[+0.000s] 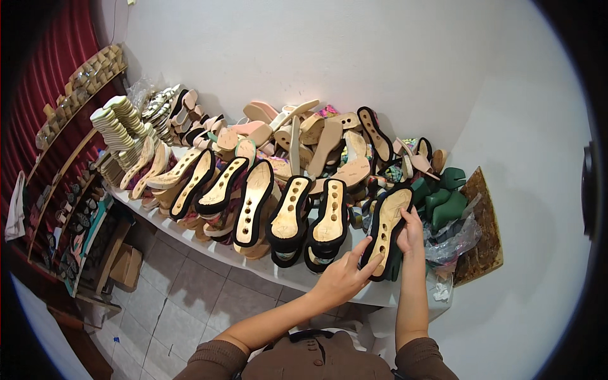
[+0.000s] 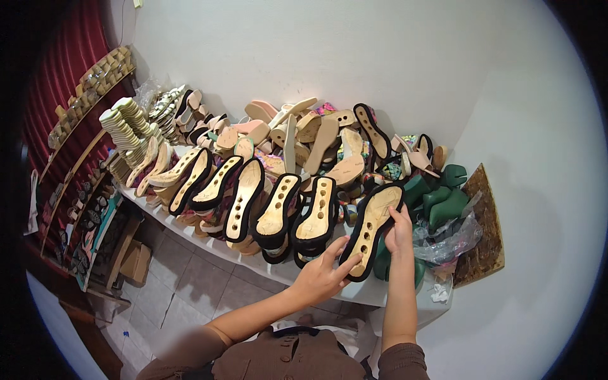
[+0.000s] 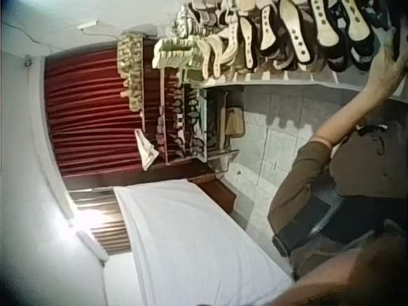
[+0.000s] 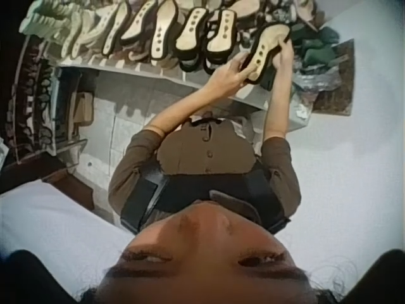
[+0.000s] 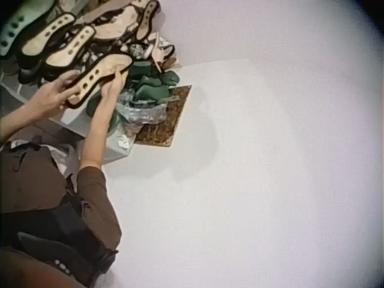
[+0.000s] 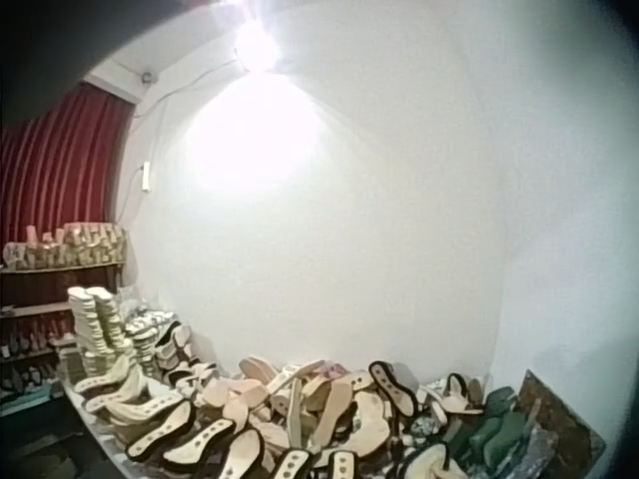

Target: Organizing and inspecting various shoe soles and components on a workbench.

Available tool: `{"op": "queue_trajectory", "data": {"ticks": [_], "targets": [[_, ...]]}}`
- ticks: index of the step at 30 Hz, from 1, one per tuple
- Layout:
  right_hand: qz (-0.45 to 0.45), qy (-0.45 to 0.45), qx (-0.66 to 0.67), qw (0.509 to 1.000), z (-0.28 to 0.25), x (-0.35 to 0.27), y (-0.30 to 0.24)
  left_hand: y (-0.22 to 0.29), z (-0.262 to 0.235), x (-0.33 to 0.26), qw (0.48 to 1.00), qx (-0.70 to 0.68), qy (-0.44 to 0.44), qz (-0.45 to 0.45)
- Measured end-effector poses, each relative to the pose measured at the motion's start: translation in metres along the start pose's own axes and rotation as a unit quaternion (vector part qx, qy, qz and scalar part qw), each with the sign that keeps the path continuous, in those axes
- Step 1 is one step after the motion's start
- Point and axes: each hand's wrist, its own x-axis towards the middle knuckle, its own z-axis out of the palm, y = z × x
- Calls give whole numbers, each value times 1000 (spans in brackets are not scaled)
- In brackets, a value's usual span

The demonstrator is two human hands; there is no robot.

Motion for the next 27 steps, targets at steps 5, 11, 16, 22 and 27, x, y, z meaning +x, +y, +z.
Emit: {"op": "queue_trajectory", "data": {"ticks": [5, 11, 16, 22, 27], "targets": [[-9, 32, -53, 998, 26, -39, 22, -7, 17, -7, 999, -16, -15, -29], [66, 82, -61, 993, -2, -76, 43, -5, 44, -23, 998, 19, -52, 23], [75, 137, 45, 987, -35, -55, 42, -5, 43, -26, 997, -22, -65, 28], [43, 121, -98, 987, -66, -30, 10, -16, 26, -39, 990, -97, -96, 45], [41, 82, -231, 969, -67, -35, -3, -25, 31, -53, 991, -80, -95, 44]]}}
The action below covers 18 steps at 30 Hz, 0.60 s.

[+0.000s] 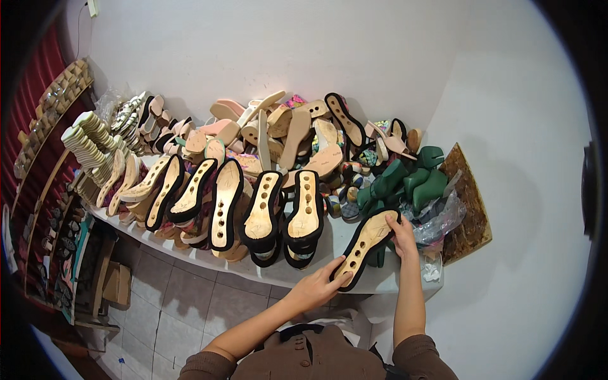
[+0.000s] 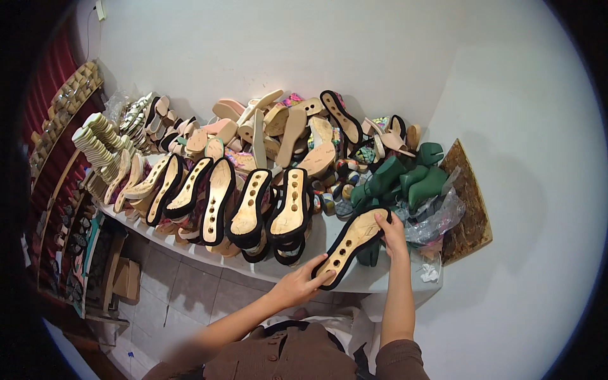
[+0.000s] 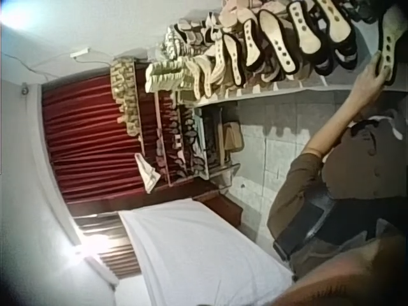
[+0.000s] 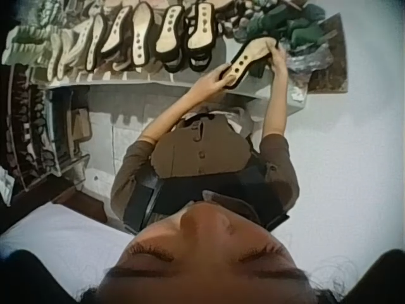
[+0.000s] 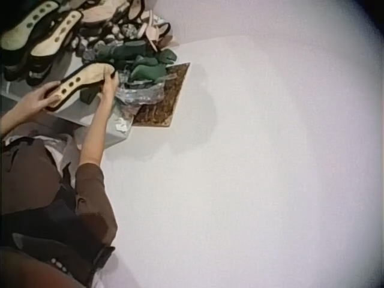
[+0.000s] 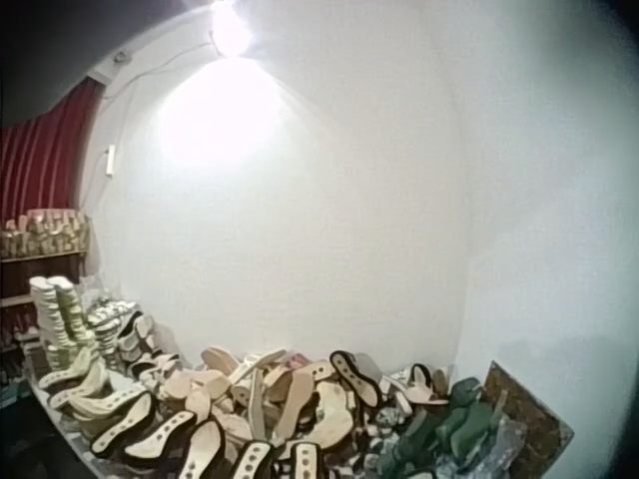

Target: Organizing and inspecting various shoe soles and components on a workbench.

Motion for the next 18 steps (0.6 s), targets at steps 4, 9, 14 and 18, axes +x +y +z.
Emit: {"op": "queue_trajectory", "data": {"ticks": [4, 9, 14, 18], "targets": [[-24, -6, -32, 999, -3, 1, 3, 4, 14, -9, 996, -65, -39, -56], [2, 5, -95, 995, 34, 15, 31, 0, 29, -20, 996, -28, -61, -53], [7, -49, -33, 998, 51, 27, 75, -2, 42, -30, 987, -32, -96, -127], [58, -54, -69, 994, 60, 37, 90, -5, 42, -31, 979, -22, -119, -165]]}}
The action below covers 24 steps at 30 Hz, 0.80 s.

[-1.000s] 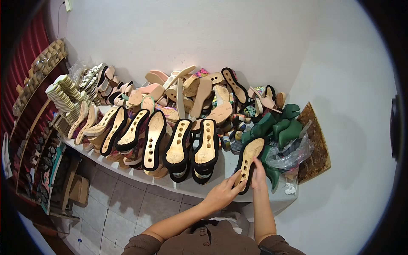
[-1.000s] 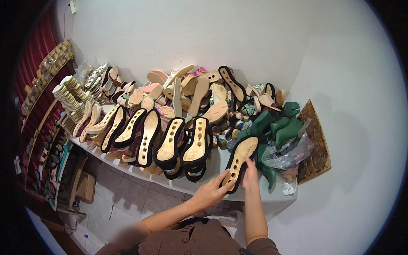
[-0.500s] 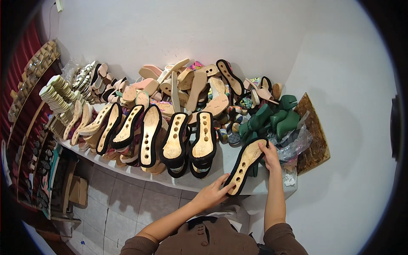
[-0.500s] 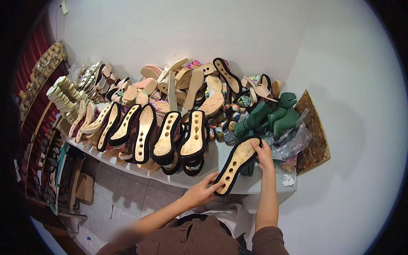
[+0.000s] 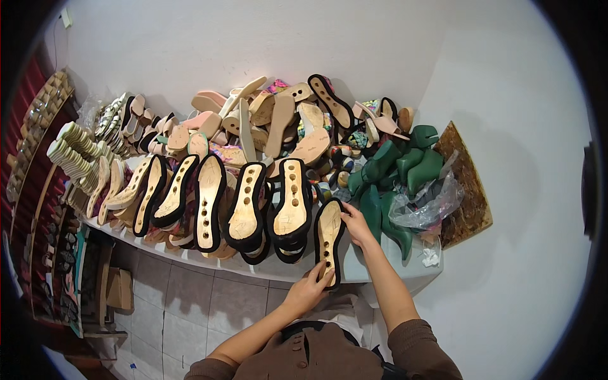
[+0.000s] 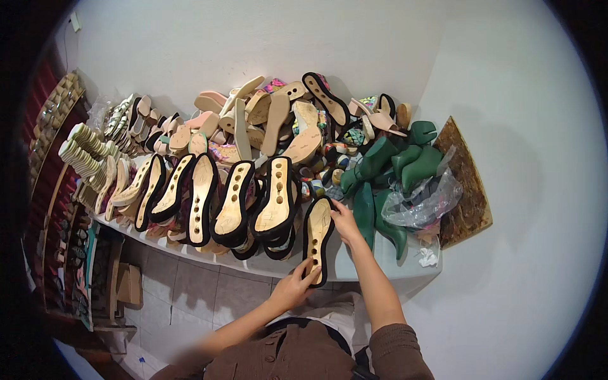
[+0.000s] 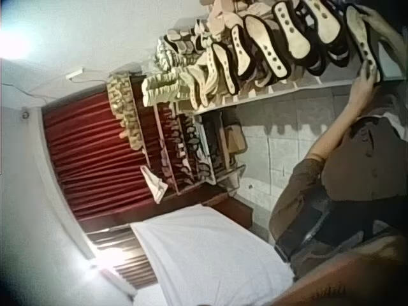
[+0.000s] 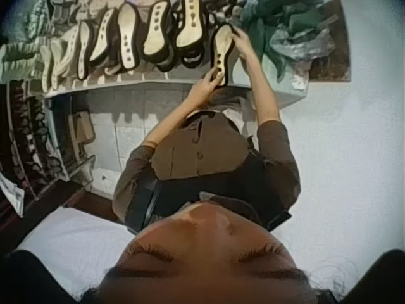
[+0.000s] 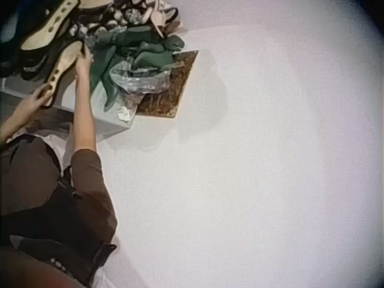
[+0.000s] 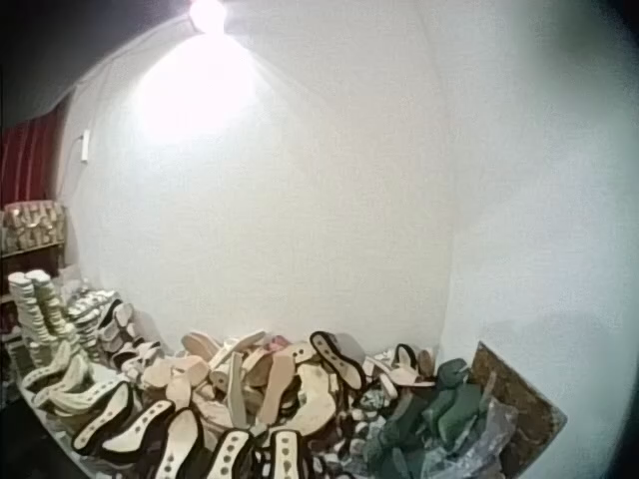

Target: Organizing and inspecting various shoe soles and components on a workbench.

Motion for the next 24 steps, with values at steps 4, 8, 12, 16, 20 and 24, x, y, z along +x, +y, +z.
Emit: {"op": "queue_trajectory", "data": {"ticks": [4, 8, 12, 16, 20, 24], "targets": [[1, 24, -74, 997, 12, 5, 0, -2, 7, 7, 999, 13, 26, -12], [-60, 31, -290, 954, 0, 17, 40, -5, 16, 18, 998, 20, 53, -24], [-141, 10, -364, 921, 15, -4, 56, -8, 15, 19, 998, 44, 39, -32], [-148, 24, -388, 909, 7, -5, 50, -4, 15, 28, 997, 15, 43, -59], [-140, -16, -395, 908, -3, 2, 41, 5, 14, 41, 994, 16, 20, -106], [-55, -136, -456, 878, -7, 12, -4, 27, 0, 63, 983, 50, -11, -178]]}}
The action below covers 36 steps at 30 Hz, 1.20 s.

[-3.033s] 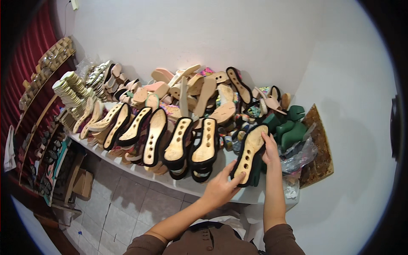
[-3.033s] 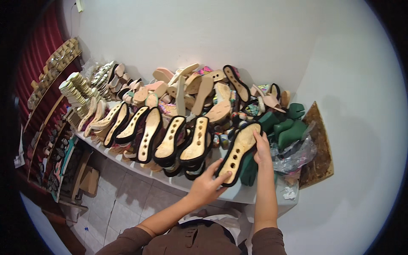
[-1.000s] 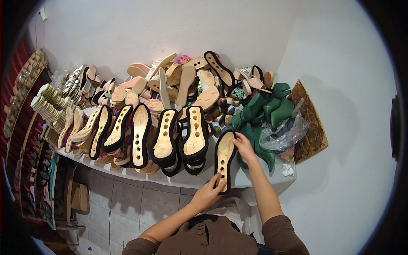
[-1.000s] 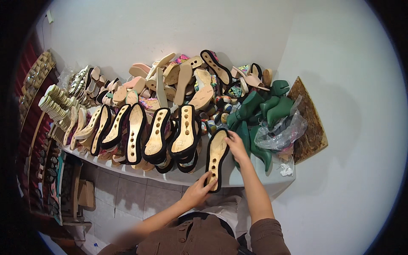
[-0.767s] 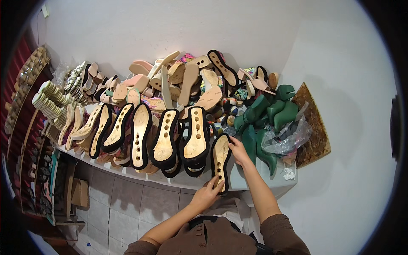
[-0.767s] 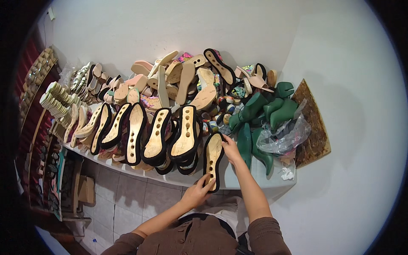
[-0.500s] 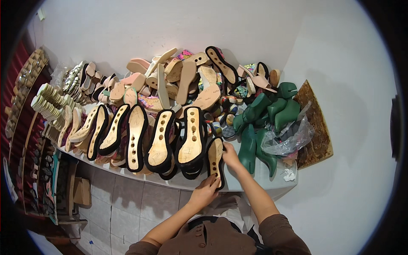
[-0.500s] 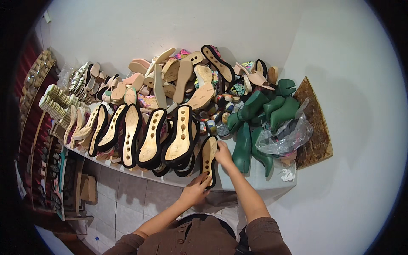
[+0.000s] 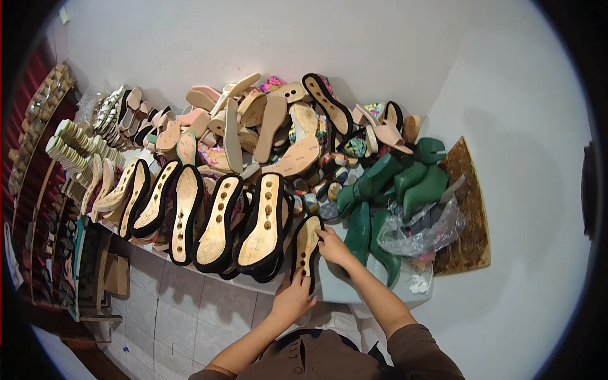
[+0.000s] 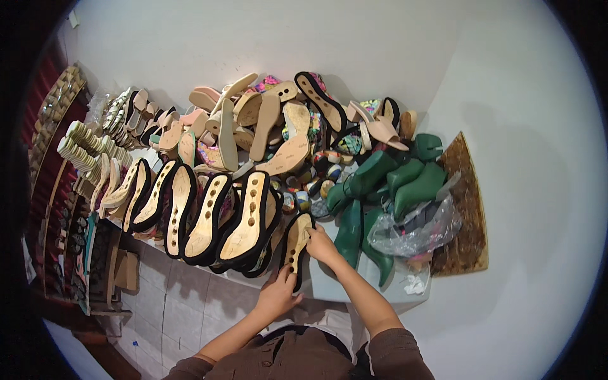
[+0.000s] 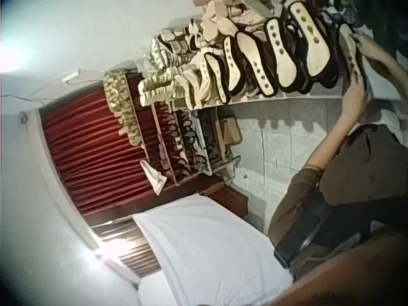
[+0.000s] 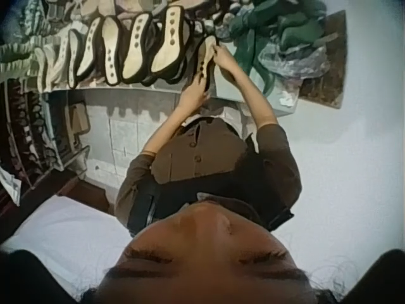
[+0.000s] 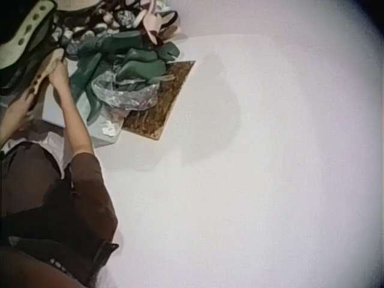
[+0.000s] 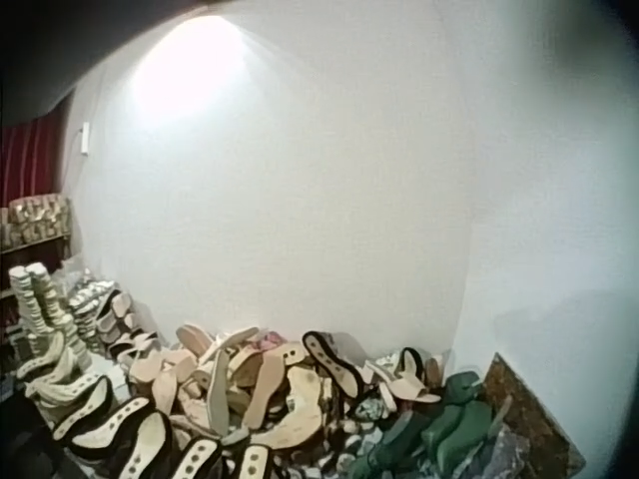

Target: Organizing and inspecting various shoe soles and components on a workbench.

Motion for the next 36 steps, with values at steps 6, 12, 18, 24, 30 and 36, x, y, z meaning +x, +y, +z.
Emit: {"op": "queue_trajectory", "data": {"ticks": [6, 12, 18, 24, 30, 36], "targets": [[-168, 68, 72, 981, -89, 50, -13, 33, 0, 68, 985, 78, 149, 41], [-192, 237, 60, 951, -174, 159, -12, 48, -15, 192, 966, 9, 257, 16], [-182, 277, -70, 941, -222, 261, 12, 44, -23, 260, 960, -9, 277, -28], [-81, 210, -112, 968, -227, 278, 5, 32, -15, 254, 960, -14, 276, -46], [-17, 238, -41, 970, -226, 261, -1, 33, -22, 222, 958, -68, 268, -75], [-102, 102, 321, 936, -228, 212, 39, 50, -22, 177, 957, -126, 252, -66]]}}
